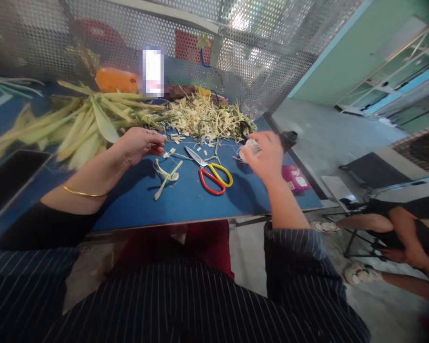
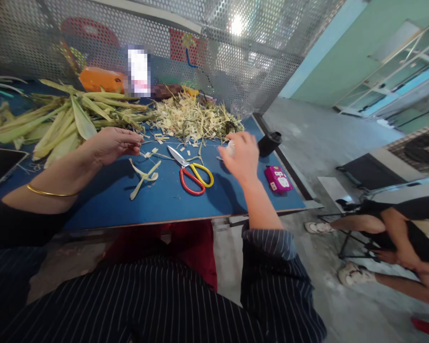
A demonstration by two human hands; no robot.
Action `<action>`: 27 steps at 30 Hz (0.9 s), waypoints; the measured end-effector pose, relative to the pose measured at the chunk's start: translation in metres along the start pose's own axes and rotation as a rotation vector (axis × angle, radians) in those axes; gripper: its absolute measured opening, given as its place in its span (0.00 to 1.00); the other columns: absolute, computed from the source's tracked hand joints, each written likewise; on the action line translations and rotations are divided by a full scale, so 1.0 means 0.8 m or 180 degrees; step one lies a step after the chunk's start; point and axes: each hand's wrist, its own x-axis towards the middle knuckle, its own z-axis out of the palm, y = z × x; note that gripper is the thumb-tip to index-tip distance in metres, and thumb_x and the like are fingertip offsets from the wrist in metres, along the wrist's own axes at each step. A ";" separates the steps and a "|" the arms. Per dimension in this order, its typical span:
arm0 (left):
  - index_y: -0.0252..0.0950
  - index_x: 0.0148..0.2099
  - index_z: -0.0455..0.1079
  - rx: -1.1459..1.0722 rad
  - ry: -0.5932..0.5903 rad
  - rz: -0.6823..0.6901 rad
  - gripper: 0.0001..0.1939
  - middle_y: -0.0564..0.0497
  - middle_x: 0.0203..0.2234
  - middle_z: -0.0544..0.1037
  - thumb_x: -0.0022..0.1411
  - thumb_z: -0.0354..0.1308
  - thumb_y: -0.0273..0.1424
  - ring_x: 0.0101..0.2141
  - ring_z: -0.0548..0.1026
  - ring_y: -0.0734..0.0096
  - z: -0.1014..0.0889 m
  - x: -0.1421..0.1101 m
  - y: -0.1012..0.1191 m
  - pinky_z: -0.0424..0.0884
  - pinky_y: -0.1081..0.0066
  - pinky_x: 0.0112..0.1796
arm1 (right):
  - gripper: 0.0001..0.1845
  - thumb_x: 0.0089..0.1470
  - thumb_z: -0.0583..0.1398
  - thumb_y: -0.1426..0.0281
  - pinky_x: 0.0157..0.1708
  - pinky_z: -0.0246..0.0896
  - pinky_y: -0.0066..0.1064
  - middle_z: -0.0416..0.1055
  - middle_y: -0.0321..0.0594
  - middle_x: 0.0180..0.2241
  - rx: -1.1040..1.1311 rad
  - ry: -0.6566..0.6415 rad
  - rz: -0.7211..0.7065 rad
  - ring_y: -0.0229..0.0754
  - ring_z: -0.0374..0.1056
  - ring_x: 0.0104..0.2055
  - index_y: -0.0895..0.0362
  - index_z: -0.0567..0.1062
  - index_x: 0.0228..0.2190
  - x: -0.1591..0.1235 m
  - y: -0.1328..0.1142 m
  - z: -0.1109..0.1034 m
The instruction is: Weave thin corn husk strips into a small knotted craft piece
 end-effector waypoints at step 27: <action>0.31 0.25 0.73 -0.0124 0.0060 0.0107 0.05 0.50 0.19 0.72 0.48 0.67 0.26 0.21 0.70 0.74 0.005 -0.004 -0.005 0.71 0.68 0.31 | 0.25 0.48 0.63 0.50 0.25 0.66 0.30 0.70 0.36 0.30 0.4059 -0.2530 0.1890 0.31 0.61 0.20 0.56 0.72 0.39 -0.065 -0.040 -0.027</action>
